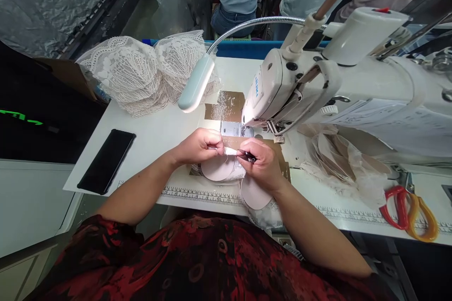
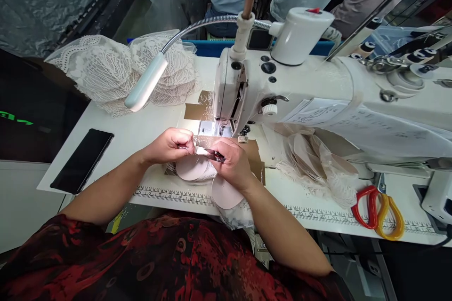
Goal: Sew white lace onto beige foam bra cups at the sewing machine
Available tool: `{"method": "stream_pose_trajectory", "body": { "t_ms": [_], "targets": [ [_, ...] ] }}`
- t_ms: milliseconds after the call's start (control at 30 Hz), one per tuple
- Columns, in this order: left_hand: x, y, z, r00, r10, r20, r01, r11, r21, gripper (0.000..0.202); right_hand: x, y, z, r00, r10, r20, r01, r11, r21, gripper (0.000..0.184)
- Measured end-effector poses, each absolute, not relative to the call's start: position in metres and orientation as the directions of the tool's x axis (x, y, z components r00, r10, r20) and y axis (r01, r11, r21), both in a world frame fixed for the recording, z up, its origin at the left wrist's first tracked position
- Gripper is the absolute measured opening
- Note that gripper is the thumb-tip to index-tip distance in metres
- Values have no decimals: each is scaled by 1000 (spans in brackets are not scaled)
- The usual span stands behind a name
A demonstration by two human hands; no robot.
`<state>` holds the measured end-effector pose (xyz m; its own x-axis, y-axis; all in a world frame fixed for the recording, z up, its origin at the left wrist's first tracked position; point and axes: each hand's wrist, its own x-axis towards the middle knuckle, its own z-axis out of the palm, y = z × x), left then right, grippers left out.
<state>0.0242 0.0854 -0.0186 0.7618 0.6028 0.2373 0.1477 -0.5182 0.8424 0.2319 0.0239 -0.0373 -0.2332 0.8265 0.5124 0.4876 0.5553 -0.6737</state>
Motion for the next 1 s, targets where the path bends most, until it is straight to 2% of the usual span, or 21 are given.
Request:
{"method": "stream_pose_trajectory", "body": {
  "t_ms": [333, 533, 700, 833, 1000],
  "targets": [
    [23, 86, -16, 795, 514, 323, 67, -604, 795, 19, 237, 20, -44, -264, 764, 589, 433, 639, -635, 16],
    [22, 85, -14, 799, 491, 346, 58, -635, 770, 21, 242, 18, -50, -330, 655, 680, 530, 724, -441, 18],
    [22, 85, -16, 796, 472, 379, 25, -651, 759, 22, 245, 15, -54, -370, 609, 701, 610, 729, -312, 19],
    [23, 85, -16, 795, 459, 397, 20, -674, 739, 22, 245, 14, -54, -383, 571, 726, 621, 741, -256, 20],
    [23, 85, -14, 795, 456, 400, 45, -702, 710, 22, 246, 13, -50, -394, 559, 729, 606, 755, -251, 18]
  ]
}}
